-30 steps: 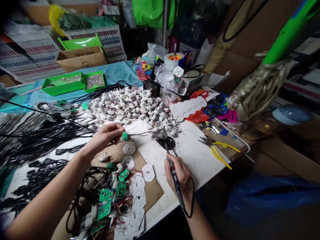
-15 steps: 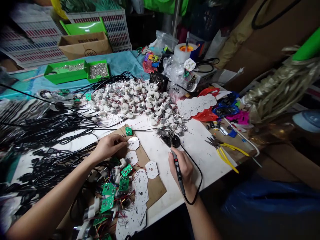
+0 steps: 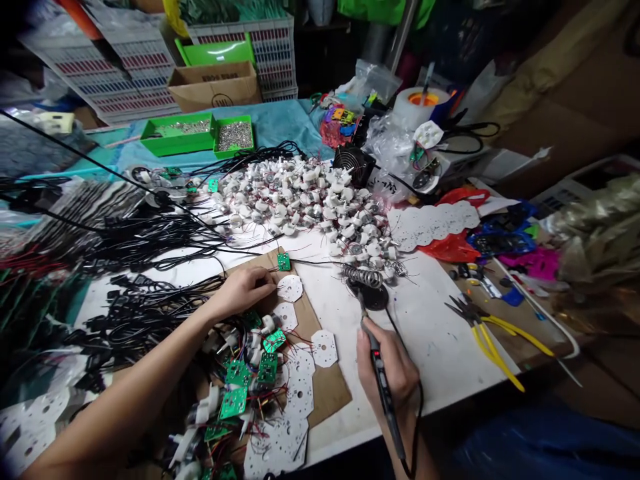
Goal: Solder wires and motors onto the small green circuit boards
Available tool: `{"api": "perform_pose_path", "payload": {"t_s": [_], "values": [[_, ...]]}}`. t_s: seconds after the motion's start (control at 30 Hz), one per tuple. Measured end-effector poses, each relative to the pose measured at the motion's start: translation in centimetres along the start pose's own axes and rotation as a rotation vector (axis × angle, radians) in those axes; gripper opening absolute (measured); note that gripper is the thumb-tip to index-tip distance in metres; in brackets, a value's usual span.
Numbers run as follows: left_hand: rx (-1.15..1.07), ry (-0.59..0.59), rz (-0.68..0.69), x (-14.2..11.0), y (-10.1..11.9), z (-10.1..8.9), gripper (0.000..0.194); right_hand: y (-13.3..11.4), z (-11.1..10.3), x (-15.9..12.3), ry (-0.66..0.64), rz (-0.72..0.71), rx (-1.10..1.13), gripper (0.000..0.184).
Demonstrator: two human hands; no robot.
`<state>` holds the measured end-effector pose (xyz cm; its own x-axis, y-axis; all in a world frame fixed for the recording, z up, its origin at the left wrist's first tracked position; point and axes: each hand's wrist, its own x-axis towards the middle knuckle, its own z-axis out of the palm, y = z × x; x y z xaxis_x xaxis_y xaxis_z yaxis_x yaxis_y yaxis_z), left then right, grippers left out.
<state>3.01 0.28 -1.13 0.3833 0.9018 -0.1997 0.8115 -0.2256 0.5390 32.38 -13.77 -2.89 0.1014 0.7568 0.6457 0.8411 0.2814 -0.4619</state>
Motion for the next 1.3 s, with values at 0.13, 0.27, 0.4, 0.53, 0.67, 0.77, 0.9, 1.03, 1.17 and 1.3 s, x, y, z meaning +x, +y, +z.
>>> {"api": "perform_pose_path", "payload": {"t_s": [0.13,0.27,0.4,0.53,0.67,0.77,0.9,1.03,1.17,1.3], "values": [[-0.003,0.011,-0.006,-1.7,1.1,0.6,0.015,-3.4,0.8,0.4,-0.079,-0.051,0.222,0.019],[0.101,0.063,-0.078,-3.1,2.4,1.6,0.014,-5.6,3.1,0.5,-0.175,-0.041,0.4,0.022],[0.138,0.093,-0.122,-3.5,2.7,2.3,0.014,-6.2,4.9,0.3,-0.233,-0.033,0.468,0.02],[0.16,0.085,-0.138,-3.5,2.6,2.4,0.016,-5.8,5.3,0.0,-0.262,0.0,0.496,0.018],[0.166,0.071,-0.146,-3.4,2.7,2.4,0.018,-5.7,5.4,-0.2,-0.274,0.003,0.507,0.018],[0.162,0.067,-0.157,-3.4,2.8,2.3,0.016,-5.7,5.5,-0.1,-0.284,-0.007,0.514,0.018],[0.154,0.057,-0.168,-3.4,2.9,2.2,0.015,-5.7,5.7,-0.1,-0.289,-0.007,0.518,0.018],[0.154,0.057,-0.167,-3.3,2.9,2.2,0.016,-5.7,5.7,-0.1,-0.287,-0.015,0.517,0.019],[0.166,0.06,-0.17,-3.2,2.9,2.2,0.016,-5.7,5.8,0.0,-0.29,-0.028,0.497,0.019],[0.167,0.05,-0.182,-3.2,3.1,2.0,0.015,-5.7,5.7,0.0,-0.286,-0.019,0.509,0.018]]}}
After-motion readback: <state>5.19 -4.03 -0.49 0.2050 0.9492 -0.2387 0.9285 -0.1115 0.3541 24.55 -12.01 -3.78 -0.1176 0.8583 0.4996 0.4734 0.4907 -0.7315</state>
